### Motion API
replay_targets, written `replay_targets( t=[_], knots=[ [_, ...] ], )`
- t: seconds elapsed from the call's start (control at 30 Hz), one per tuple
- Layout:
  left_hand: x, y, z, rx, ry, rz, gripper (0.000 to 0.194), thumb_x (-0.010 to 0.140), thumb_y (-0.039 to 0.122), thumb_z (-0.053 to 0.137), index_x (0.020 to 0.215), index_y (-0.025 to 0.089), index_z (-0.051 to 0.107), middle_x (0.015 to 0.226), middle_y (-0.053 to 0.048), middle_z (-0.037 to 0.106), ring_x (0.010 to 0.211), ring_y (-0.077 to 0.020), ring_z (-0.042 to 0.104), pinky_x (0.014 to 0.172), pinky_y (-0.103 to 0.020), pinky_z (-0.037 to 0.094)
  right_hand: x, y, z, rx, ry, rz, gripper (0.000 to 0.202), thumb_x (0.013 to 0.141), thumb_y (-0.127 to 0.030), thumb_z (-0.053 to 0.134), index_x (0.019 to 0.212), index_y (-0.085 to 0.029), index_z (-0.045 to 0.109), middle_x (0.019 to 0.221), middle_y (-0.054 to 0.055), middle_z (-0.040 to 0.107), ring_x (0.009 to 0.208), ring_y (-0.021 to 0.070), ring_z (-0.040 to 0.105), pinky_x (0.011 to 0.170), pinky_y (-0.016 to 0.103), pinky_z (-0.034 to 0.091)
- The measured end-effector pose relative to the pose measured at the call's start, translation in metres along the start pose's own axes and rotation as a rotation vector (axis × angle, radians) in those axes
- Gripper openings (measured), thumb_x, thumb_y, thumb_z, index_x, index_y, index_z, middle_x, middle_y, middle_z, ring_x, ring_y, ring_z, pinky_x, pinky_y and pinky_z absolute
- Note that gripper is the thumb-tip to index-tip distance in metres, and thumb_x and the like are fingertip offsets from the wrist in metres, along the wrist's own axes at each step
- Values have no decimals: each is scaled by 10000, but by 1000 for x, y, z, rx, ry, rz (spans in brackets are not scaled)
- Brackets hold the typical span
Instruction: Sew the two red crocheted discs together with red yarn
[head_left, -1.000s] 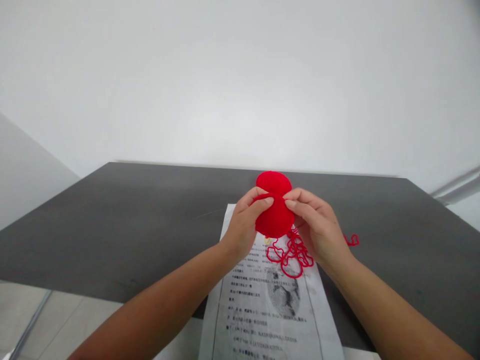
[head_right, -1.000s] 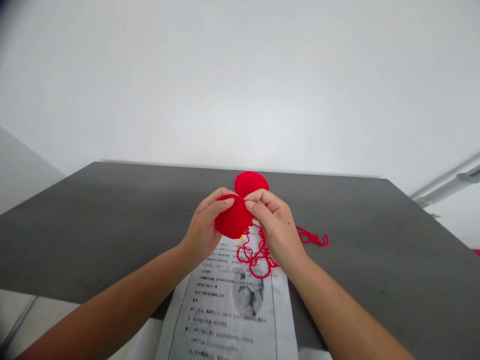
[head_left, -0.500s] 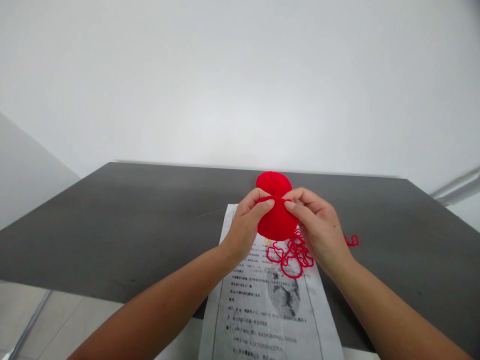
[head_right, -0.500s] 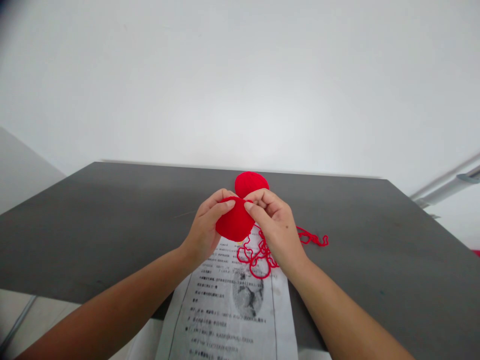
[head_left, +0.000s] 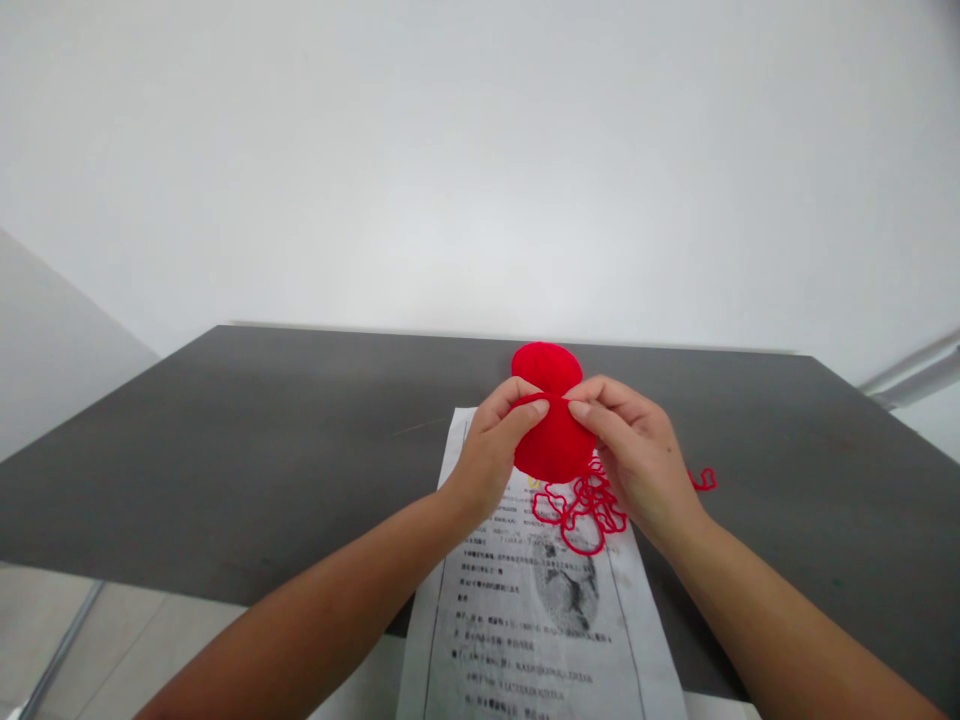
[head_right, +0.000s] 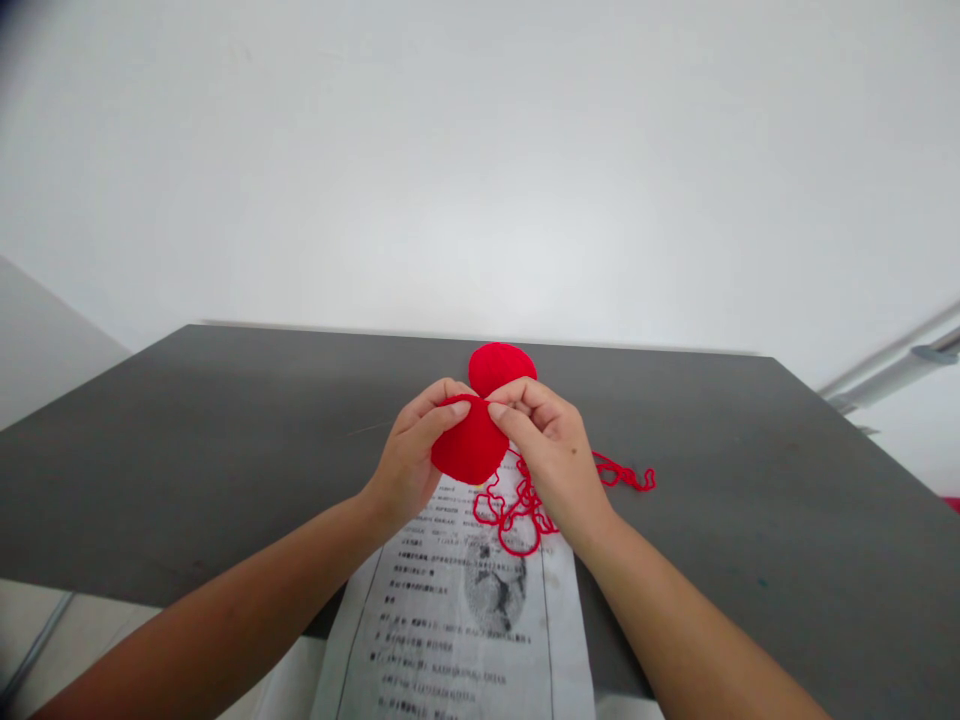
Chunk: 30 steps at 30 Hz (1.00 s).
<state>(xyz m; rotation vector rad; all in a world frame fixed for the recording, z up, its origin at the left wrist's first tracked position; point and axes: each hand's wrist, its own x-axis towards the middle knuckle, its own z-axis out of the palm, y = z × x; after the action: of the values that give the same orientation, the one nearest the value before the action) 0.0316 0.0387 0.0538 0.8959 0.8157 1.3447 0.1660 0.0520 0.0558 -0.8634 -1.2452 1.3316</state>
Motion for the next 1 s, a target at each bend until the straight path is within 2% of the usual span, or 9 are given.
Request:
replay_targets(
  t=[0.17, 0.53, 0.73, 1.0],
  knots=[
    [1, 0, 0, 3, 7, 9, 211, 725, 333, 673, 703, 177, 533, 639, 38, 528, 557, -86, 436, 546, -226, 326, 1, 3, -4, -17, -32, -12, 149, 859, -295, 610, 761, -206, 679, 673, -6, 603, 603, 139, 499, 573, 257, 388],
    [1, -1, -2, 30, 6, 25, 209, 732, 340, 668, 707, 179, 538, 644, 36, 521, 565, -92, 434, 548, -230, 326, 0, 3, -4, 0, -39, -20, 193, 884, -325, 609, 743, -202, 657, 663, -13, 570, 594, 131, 468, 566, 251, 372],
    [1, -2, -4, 59, -11, 44, 207, 743, 340, 661, 705, 182, 533, 651, 38, 511, 575, -94, 423, 559, -234, 323, 0, 2, -1, 0, -38, -24, 128, 815, -313, 697, 748, -212, 657, 698, -12, 610, 621, 134, 512, 599, 254, 403],
    [0, 0, -2, 11, -18, 19, 211, 723, 334, 674, 688, 179, 536, 637, 37, 510, 557, -89, 411, 546, -238, 305, 0, 0, 0, -9, -15, -7, 144, 803, -312, 694, 714, -211, 644, 647, -19, 588, 566, 127, 483, 553, 251, 393]
  ],
)
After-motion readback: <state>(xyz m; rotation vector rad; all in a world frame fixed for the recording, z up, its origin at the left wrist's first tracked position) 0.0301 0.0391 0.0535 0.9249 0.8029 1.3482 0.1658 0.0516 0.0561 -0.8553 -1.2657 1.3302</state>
